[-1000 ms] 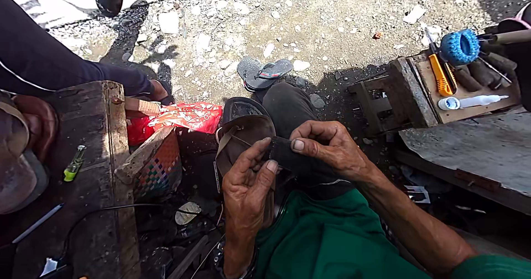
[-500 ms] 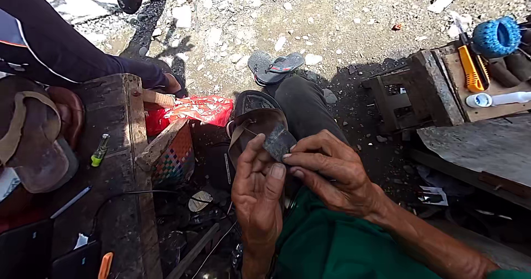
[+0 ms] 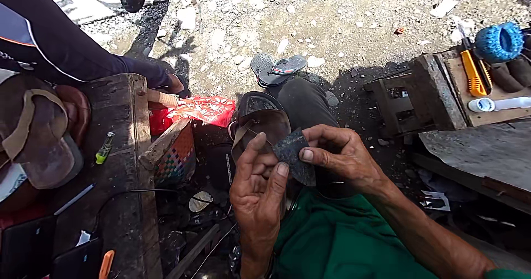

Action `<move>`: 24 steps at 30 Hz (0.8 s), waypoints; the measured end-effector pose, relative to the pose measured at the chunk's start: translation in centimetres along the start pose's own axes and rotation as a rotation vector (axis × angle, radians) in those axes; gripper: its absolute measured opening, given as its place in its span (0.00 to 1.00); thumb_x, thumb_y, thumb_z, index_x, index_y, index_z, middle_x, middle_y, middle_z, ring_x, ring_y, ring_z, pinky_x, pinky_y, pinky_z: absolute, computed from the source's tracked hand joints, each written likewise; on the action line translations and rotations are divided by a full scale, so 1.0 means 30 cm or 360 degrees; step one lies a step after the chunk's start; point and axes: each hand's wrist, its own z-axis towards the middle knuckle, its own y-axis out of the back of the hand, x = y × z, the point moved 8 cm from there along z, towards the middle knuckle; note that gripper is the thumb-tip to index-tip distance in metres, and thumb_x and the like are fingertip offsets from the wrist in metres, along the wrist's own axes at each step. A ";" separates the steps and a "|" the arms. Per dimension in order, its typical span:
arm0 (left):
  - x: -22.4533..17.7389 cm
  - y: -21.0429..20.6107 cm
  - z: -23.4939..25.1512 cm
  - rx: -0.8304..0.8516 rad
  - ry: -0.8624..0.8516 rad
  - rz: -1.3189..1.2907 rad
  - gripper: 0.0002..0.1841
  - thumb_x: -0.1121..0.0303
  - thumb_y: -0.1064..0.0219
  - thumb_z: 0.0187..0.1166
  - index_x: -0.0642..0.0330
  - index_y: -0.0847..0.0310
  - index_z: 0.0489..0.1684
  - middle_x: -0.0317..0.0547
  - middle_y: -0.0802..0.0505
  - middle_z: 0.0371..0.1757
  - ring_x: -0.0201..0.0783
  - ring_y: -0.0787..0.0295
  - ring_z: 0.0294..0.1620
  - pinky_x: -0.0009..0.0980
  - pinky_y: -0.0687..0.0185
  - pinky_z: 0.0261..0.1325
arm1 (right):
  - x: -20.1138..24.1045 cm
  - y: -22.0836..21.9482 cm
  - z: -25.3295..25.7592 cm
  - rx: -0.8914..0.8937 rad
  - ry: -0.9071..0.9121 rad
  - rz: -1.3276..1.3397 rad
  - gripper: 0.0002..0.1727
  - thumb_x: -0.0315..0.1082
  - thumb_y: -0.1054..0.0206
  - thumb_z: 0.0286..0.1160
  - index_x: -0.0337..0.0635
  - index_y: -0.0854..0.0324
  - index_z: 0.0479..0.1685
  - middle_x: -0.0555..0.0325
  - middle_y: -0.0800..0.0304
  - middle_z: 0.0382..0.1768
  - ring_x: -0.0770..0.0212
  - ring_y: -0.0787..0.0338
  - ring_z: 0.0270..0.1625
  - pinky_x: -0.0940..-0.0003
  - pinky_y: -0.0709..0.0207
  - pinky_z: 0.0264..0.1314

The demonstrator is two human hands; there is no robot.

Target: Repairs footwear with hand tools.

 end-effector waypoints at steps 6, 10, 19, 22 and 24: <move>0.000 0.006 0.029 -0.0046 -0.0056 0.0165 0.23 0.83 0.33 0.75 0.78 0.28 0.71 0.41 0.09 0.39 0.30 0.11 0.39 0.26 0.11 0.47 | -0.009 -0.007 -0.006 0.0051 -0.0002 -0.0008 0.11 0.31 0.27 0.78 0.31 0.13 0.49 0.61 0.06 0.37 0.74 0.10 0.36 0.78 0.15 0.42; -0.007 0.045 0.054 -0.0137 -0.0144 0.0375 0.15 0.79 0.42 0.85 0.77 0.22 0.66 0.38 0.09 0.33 0.26 0.17 0.23 0.19 0.19 0.24 | -0.024 -0.033 -0.010 0.0111 0.0012 0.0020 0.09 0.31 0.28 0.79 0.31 0.13 0.45 0.62 0.07 0.35 0.77 0.12 0.34 0.80 0.16 0.39; 0.002 0.047 0.029 -0.0078 -0.0085 0.0480 0.07 0.71 0.30 0.81 0.63 0.09 0.35 0.36 0.07 0.33 0.24 0.12 0.32 0.19 0.14 0.38 | -0.039 -0.060 -0.036 0.0095 0.0031 0.0014 0.08 0.33 0.28 0.79 0.35 0.15 0.43 0.64 0.10 0.32 0.78 0.14 0.32 0.83 0.19 0.36; -0.014 0.101 0.025 -0.0337 -0.0141 0.0513 0.14 0.69 0.37 0.87 0.59 0.12 0.28 0.31 0.13 0.22 0.22 0.19 0.19 0.17 0.20 0.23 | -0.030 -0.068 -0.056 0.0093 0.0017 -0.0024 0.08 0.34 0.28 0.80 0.36 0.15 0.42 0.65 0.11 0.30 0.78 0.14 0.30 0.83 0.20 0.33; -0.042 0.171 0.028 -0.0471 -0.0130 0.0556 0.12 0.69 0.39 0.88 0.58 0.11 0.33 0.30 0.12 0.21 0.21 0.19 0.16 0.16 0.21 0.18 | -0.036 -0.045 -0.072 0.0060 0.0005 -0.0003 0.07 0.34 0.28 0.79 0.39 0.15 0.41 0.66 0.11 0.29 0.79 0.15 0.30 0.84 0.20 0.32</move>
